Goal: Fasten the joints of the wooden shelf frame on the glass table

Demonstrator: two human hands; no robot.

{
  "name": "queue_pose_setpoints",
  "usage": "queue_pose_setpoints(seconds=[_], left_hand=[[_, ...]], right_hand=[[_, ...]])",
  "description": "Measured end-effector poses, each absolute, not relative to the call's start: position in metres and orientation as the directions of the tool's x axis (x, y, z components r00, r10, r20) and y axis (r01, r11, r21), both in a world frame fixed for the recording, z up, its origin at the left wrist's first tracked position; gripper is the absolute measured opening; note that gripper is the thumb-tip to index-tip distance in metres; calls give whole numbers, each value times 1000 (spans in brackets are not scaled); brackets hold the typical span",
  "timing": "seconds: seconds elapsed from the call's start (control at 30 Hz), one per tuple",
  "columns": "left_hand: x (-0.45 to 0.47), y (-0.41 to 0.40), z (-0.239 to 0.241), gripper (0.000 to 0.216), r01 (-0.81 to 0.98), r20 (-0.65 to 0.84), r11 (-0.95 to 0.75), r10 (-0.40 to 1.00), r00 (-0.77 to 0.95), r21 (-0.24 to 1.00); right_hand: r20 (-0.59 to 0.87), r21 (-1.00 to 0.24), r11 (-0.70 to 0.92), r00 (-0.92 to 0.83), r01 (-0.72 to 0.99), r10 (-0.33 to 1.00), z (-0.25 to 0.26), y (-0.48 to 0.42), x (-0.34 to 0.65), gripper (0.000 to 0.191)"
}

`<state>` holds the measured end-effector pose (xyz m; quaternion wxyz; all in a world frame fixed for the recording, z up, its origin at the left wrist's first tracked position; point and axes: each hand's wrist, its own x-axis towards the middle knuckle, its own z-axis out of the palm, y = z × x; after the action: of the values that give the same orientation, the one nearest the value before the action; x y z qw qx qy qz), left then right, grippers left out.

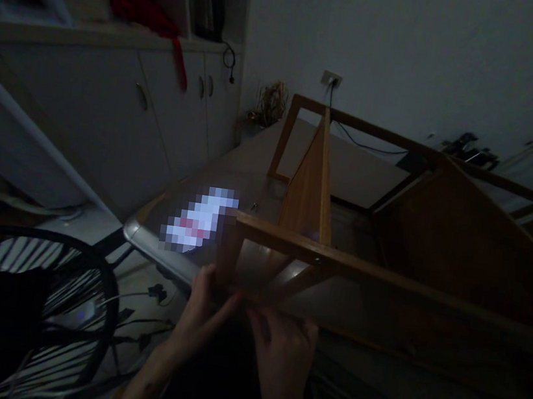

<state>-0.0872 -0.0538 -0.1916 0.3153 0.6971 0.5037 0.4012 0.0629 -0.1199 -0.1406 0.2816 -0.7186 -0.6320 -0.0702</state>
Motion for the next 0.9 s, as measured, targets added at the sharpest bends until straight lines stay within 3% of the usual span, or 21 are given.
queue_pose_setpoints(seconds=[0.07, 0.13, 0.23, 0.33, 0.4, 0.57, 0.9], left_hand=[[-90, -51, -184, 49, 446, 330, -360, 933, 146, 819], [-92, -46, -169, 59, 470, 519, -493, 851, 84, 732], [-93, -35, -133, 67, 480, 790, -679, 611, -51, 555], [-91, -29, -86, 69, 457, 916, -798, 382, -122, 393], [-87, -29, -56, 60, 524, 931, -781, 358, -71, 340], [-65, -30, -13, 53, 654, 864, -733, 440, 244, 188], [-39, -23, -17, 36, 674, 891, -701, 432, 141, 233]], right_hand=[[483, -302, -48, 196, 952, 853, -142, -120, 64, 66], [497, -296, -51, 199, 954, 845, -145, -120, 65, 66], [533, -280, -42, 192, 959, 824, -149, -118, 67, 66], [559, -285, -9, 173, 959, 811, -154, -116, 68, 62], [599, -280, 1, 174, 960, 781, -157, -115, 69, 59], [611, -291, -18, 201, 957, 766, -160, -114, 68, 53], [354, -156, -125, 174, 980, 919, -150, -110, 76, 32]])
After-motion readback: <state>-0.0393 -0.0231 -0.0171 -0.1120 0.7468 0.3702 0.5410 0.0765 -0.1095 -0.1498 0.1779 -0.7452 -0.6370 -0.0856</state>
